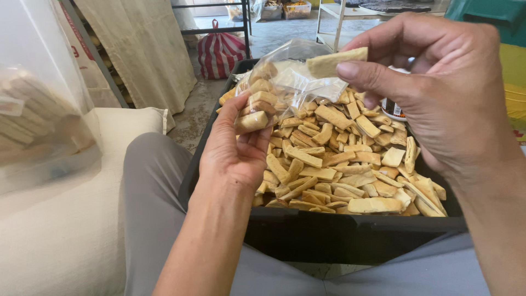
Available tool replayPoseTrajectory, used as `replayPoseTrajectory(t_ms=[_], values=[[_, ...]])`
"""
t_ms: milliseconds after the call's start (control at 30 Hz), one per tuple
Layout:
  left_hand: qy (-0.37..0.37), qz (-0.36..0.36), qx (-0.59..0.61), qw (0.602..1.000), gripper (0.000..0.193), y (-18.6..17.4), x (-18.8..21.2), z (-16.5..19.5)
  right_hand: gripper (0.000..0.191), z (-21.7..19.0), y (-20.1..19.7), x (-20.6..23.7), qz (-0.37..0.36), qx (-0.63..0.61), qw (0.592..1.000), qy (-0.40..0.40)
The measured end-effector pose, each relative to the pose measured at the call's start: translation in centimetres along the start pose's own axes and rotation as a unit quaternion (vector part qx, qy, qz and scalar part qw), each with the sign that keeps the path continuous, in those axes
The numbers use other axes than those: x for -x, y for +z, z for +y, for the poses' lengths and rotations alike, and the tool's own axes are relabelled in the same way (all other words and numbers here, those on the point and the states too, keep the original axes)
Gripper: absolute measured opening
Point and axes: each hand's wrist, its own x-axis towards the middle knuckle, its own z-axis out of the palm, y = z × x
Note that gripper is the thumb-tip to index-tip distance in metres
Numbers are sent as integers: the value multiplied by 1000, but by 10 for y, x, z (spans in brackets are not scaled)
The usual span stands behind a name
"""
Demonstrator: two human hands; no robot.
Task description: The person sits on the floor and packs rectangular snack pieces from a large black bin into small clear plastic bags. They fill each bag by hand, then seal it using a small clip from a nearby container.
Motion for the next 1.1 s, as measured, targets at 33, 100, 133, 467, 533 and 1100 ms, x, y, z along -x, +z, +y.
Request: replayPoseTrajectory(t_ms=[33, 100, 133, 467, 533, 1100], values=[[1, -2, 0, 1000, 39, 1, 1, 1, 12, 4, -2, -1, -5, 41, 999, -23], [1, 57, 30, 998, 39, 0, 5, 7, 9, 17, -9, -4, 48, 115, 992, -1], [-2, 85, 44, 995, 39, 0, 6, 11, 9, 25, -14, -4, 75, 153, 985, 10], [4, 72, 39, 997, 31, -7, -1, 28, 19, 79, 6, 19, -79, 285, 919, 261], [2, 53, 22, 998, 31, -10, -3, 24, 20, 78, 31, 23, -140, 321, 898, 267], [-25, 57, 48, 997, 31, -8, -10, 17, 20, 18, 15, -7, 26, 16, 996, 85]])
